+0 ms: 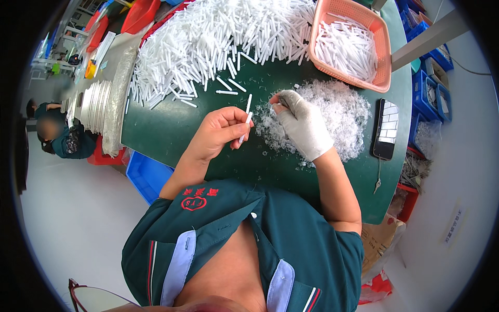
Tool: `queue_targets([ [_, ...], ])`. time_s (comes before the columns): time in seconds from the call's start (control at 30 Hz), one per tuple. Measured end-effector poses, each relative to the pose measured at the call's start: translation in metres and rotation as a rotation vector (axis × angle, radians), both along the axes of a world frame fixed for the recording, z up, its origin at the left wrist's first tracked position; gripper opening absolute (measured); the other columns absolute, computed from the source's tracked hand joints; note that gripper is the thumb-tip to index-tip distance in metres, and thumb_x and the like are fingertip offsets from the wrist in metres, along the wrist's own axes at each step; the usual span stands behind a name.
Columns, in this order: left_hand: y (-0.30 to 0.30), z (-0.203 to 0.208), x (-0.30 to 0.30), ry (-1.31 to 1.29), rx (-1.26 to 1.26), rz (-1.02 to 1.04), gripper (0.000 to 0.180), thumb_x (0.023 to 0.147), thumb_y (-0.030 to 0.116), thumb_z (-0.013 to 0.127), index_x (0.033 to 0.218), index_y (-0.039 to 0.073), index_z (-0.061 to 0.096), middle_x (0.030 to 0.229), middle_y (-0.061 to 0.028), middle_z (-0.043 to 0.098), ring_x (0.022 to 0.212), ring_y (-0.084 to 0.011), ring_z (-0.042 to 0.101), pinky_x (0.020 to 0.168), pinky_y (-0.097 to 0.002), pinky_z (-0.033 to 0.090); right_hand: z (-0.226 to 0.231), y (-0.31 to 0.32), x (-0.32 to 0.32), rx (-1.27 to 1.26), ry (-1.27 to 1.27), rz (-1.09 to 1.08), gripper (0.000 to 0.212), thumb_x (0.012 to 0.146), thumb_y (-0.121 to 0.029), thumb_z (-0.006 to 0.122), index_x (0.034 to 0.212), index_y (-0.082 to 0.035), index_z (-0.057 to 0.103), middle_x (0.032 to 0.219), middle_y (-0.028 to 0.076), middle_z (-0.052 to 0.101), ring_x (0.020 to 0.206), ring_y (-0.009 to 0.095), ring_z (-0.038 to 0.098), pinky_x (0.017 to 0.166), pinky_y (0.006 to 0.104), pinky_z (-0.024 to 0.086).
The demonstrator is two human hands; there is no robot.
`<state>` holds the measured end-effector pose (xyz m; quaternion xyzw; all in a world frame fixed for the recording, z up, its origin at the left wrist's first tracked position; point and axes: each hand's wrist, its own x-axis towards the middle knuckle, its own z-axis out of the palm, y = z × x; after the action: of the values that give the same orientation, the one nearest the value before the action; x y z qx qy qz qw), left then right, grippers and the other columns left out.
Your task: The person picks up plastic tubes from the workbench and trims their edges one by one using a small hand cutter, accumulating shavings on the table.
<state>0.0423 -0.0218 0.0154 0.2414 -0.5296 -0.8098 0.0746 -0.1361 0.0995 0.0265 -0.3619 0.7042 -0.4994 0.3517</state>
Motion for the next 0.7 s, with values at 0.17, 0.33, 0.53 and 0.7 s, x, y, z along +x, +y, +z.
queue_targets([
  [0.17, 0.001, -0.001, -0.002, -0.032, -0.066, 0.008, 0.014, 0.088, 0.012, 0.063, 0.095, 0.000, 0.061, 0.074, -0.0025, 0.061, 0.057, -0.0057, 0.053, 0.051, -0.0185, 0.041, 0.012, -0.003, 0.012, 0.006, 0.153, 0.268, 0.026, 0.089, -0.007, 0.057, 0.115, -0.003, 0.060, 0.079, 0.011, 0.062, 0.068, 0.014, 0.057, 0.067, 0.0281, 0.048],
  [0.33, 0.001, -0.002, -0.001, -0.028, -0.054, 0.009, 0.014, 0.089, 0.011, 0.063, 0.096, 0.000, 0.060, 0.074, -0.0020, 0.061, 0.058, -0.0057, 0.053, 0.052, -0.0190, 0.042, 0.003, -0.004, 0.018, -0.112, 0.174, 0.302, 0.026, 0.088, -0.005, 0.056, 0.114, -0.004, 0.061, 0.082, 0.014, 0.065, 0.071, 0.021, 0.064, 0.069, 0.0306, 0.050],
  [0.53, 0.011, -0.010, 0.002, 0.038, -0.014, -0.078, 0.017, 0.088, 0.010, 0.063, 0.100, -0.003, 0.060, 0.078, -0.0037, 0.061, 0.065, -0.0065, 0.054, 0.055, -0.0210, 0.044, 0.000, -0.002, 0.015, 0.015, 0.049, 0.116, 0.015, 0.089, -0.005, 0.058, 0.103, -0.002, 0.063, 0.076, 0.005, 0.062, 0.068, 0.009, 0.055, 0.063, 0.0246, 0.047],
  [0.7, 0.021, -0.013, 0.007, 0.019, -0.270, -0.011, 0.015, 0.087, 0.013, 0.066, 0.094, 0.000, 0.063, 0.079, -0.0018, 0.063, 0.066, -0.0071, 0.054, 0.059, -0.0238, 0.046, 0.005, 0.007, 0.014, 0.086, -0.119, 0.164, 0.012, 0.086, -0.008, 0.064, 0.095, 0.000, 0.064, 0.071, 0.003, 0.059, 0.064, 0.007, 0.050, 0.060, 0.0230, 0.044],
])
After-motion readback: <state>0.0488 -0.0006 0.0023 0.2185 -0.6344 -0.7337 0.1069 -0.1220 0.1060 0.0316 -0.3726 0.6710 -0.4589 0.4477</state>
